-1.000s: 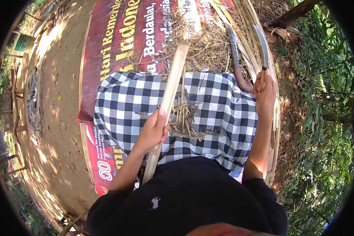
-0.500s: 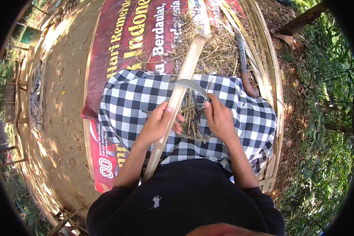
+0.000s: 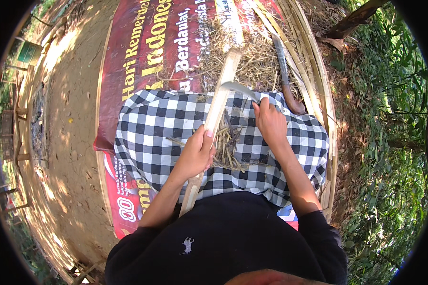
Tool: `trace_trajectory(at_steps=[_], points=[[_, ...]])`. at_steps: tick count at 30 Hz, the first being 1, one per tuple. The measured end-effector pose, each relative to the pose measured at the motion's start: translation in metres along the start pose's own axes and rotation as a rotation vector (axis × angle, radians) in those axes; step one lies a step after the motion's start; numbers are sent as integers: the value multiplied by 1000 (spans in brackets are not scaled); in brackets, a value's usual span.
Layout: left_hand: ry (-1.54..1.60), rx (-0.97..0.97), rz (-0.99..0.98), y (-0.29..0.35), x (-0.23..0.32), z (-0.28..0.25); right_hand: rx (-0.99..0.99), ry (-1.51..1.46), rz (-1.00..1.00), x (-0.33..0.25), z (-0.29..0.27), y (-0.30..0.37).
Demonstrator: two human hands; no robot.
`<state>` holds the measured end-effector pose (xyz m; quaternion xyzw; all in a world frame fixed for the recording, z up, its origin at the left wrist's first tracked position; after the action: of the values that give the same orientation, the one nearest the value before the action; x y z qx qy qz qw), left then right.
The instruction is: The person shaves and smooths a strip of bamboo using a curved knife while sitting with the material over their lap.
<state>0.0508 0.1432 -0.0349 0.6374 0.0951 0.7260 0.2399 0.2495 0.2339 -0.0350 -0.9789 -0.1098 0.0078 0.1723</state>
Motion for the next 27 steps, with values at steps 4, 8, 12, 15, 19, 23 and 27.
trace_trajectory(at_steps=[4,8,12,15,19,23,27], points=[[38,46,-2,-1,1,-6,15,33,8,-6,8,-13],[170,14,-79,5,-14,1,-38,-7,185,8,7,-32],[169,20,-117,10,-26,0,-117,-47,125,-11,2,-16],[173,-5,-123,10,-35,5,-81,-43,-156,-44,-17,3],[141,-1,-99,7,-27,4,-10,61,-9,23,5,-33],[151,-17,-116,5,-27,3,-219,-110,-15,3,7,-23],[191,-65,-163,14,-35,9,-279,-25,36,24,21,-21]])
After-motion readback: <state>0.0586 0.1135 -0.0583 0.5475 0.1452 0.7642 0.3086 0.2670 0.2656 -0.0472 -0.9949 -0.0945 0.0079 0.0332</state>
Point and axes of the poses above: each hand's wrist, its own y-axis away from the middle knuckle, its own z-axis out of the palm, x = y × z, the point moved 9 cm from there along -y, towards the middle knuckle, and after that the axes turned 9 degrees about y, right-handed, at the moved point
